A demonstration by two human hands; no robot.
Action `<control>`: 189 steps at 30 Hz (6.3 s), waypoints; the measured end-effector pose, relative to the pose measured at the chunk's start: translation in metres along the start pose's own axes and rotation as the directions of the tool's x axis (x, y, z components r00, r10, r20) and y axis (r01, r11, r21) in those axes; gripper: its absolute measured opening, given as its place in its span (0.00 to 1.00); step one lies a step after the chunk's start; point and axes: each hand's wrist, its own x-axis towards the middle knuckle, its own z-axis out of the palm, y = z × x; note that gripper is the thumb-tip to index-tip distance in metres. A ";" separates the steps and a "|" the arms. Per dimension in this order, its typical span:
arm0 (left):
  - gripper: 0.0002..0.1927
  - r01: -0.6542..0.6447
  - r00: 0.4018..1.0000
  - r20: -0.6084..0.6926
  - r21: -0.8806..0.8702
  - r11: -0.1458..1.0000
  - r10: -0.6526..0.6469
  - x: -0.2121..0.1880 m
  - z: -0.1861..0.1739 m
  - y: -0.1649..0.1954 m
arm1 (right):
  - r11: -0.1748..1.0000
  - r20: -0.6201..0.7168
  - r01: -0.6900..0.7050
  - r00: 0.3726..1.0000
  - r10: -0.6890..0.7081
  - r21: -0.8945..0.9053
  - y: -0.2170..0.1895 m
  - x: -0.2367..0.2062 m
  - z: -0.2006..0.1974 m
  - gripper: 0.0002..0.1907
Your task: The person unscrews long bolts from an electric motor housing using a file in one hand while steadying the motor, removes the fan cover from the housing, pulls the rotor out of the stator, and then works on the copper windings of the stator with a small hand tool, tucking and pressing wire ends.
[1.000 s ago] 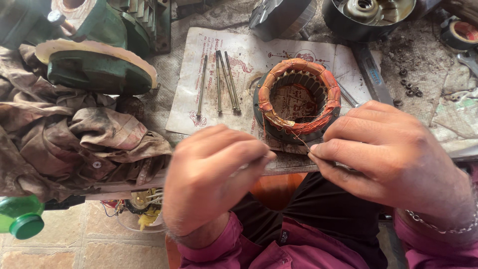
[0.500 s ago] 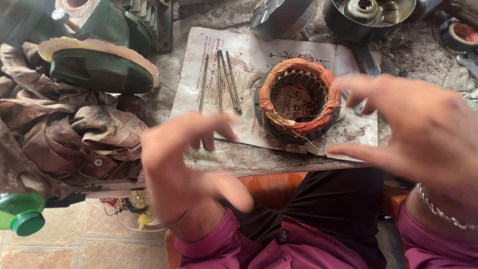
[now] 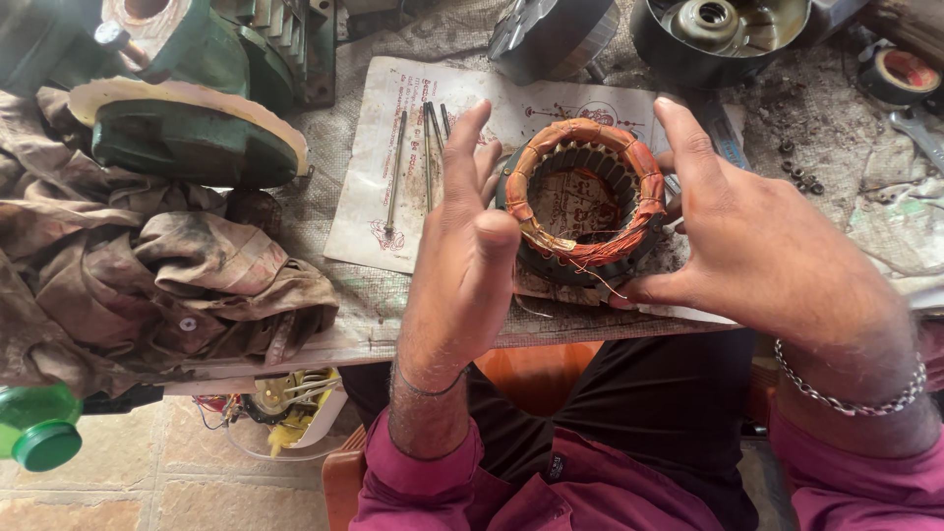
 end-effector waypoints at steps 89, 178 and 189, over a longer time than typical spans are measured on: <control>0.14 -0.173 0.981 -0.019 0.353 0.920 0.191 -0.002 -0.033 0.012 | 0.948 -0.543 0.295 0.818 -0.189 0.114 -0.001 -0.025 -0.021 0.10; 0.07 -0.424 0.904 0.203 0.534 0.732 0.375 -0.003 -0.035 0.019 | 0.906 -0.458 0.376 0.782 -0.423 -0.194 0.009 -0.022 -0.014 0.06; 0.09 -0.322 0.938 0.150 0.712 0.623 0.313 -0.005 -0.018 0.023 | 0.905 -0.408 0.390 0.808 -0.425 -0.170 0.006 -0.022 -0.015 0.07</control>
